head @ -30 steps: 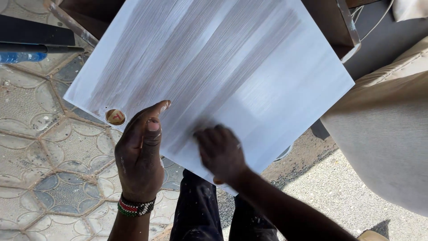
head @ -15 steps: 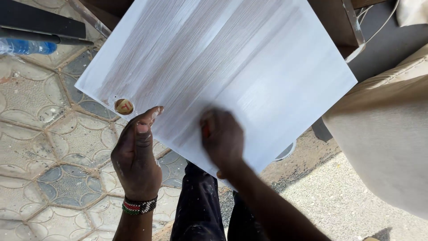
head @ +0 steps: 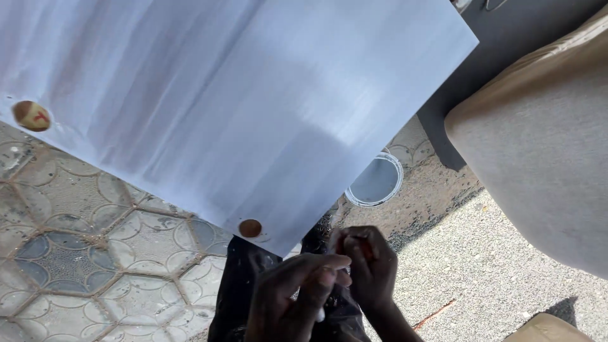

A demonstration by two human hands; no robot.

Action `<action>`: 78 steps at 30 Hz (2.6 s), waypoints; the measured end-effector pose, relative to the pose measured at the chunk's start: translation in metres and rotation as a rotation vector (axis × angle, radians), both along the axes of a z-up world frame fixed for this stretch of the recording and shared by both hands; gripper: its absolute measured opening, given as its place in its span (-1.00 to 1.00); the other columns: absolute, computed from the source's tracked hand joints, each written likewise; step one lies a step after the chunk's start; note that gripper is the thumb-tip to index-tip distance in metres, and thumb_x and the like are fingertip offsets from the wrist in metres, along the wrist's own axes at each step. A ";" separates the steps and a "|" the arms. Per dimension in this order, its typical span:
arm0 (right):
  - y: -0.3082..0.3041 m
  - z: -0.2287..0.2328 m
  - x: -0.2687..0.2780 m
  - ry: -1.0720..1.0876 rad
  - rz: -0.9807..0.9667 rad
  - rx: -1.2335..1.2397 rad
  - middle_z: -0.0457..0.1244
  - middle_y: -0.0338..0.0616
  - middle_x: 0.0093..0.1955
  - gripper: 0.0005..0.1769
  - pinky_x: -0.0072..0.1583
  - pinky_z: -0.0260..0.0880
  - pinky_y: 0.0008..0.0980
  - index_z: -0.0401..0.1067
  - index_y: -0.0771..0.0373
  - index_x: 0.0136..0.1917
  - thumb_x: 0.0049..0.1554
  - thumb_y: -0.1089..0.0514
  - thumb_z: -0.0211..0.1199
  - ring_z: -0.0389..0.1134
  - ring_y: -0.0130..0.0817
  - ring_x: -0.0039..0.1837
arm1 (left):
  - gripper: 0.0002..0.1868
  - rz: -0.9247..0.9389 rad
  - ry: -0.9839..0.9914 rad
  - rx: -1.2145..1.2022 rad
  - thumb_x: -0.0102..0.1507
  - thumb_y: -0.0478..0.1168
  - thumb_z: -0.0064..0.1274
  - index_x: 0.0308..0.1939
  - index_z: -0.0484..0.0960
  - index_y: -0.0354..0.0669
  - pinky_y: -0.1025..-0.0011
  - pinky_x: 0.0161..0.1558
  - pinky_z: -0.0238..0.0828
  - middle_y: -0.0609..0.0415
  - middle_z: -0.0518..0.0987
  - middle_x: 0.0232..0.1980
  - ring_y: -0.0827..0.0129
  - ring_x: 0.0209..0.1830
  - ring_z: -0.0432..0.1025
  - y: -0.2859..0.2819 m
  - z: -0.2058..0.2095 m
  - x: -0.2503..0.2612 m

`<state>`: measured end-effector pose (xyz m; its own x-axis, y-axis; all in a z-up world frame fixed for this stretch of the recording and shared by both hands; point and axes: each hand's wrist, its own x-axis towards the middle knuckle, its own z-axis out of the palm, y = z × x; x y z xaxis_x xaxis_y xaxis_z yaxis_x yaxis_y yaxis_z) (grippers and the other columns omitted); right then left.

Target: Painting a wooden furniture panel with white paint using a small cloth applicator

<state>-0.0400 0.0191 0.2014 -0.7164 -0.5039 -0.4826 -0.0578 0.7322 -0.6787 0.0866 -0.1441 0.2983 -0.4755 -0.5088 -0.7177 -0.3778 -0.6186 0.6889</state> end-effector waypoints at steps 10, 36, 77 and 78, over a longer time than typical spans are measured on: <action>0.094 -0.274 -0.134 -0.131 -0.122 0.223 0.60 -0.47 0.00 -0.81 0.21 0.53 -0.40 0.72 -0.04 -0.12 0.20 0.09 0.28 0.61 -0.58 0.10 | -0.10 -0.269 -0.254 0.197 0.42 0.53 -0.19 0.78 0.50 0.41 0.00 0.56 0.48 0.07 0.54 0.83 -0.01 0.64 0.62 0.197 -0.231 -0.073; 0.092 -0.379 -0.169 -0.672 -0.801 0.280 0.10 -0.24 -0.45 -0.88 -0.33 -0.20 -0.29 0.34 0.08 -0.38 -0.04 0.25 0.08 -0.05 -0.37 -0.43 | 0.05 -0.136 -0.214 0.228 0.45 0.53 -0.29 0.90 0.23 0.11 0.17 0.75 0.20 0.00 0.25 0.99 0.20 0.97 0.18 0.166 -0.286 -0.087; 0.105 -0.411 -0.147 0.035 -0.081 0.463 0.10 -0.13 -0.34 -0.84 -0.08 0.20 -0.02 0.63 -0.03 -0.28 0.14 0.01 0.40 0.19 -0.58 -0.07 | -0.12 -0.136 -0.118 0.350 0.48 0.31 -0.22 0.88 0.30 0.21 0.16 0.71 0.31 0.16 0.51 0.88 0.28 0.87 0.40 0.172 -0.282 -0.075; 0.113 -0.430 -0.148 0.067 -0.024 0.415 -0.02 -0.02 -0.31 -0.74 -0.13 0.09 0.09 0.53 0.14 -0.31 0.18 0.06 0.43 0.05 -0.56 -0.04 | -0.18 -0.144 -0.147 0.339 0.50 0.18 -0.21 0.89 0.28 0.29 0.17 0.68 0.34 0.25 0.48 0.91 0.32 0.86 0.41 0.173 -0.284 -0.072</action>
<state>-0.1875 0.1318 -0.2288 -0.7624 -0.2593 -0.5929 -0.0714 0.9443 -0.3212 0.0145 0.0290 0.0145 -0.4047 -0.1664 -0.8992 -0.5566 -0.7354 0.3866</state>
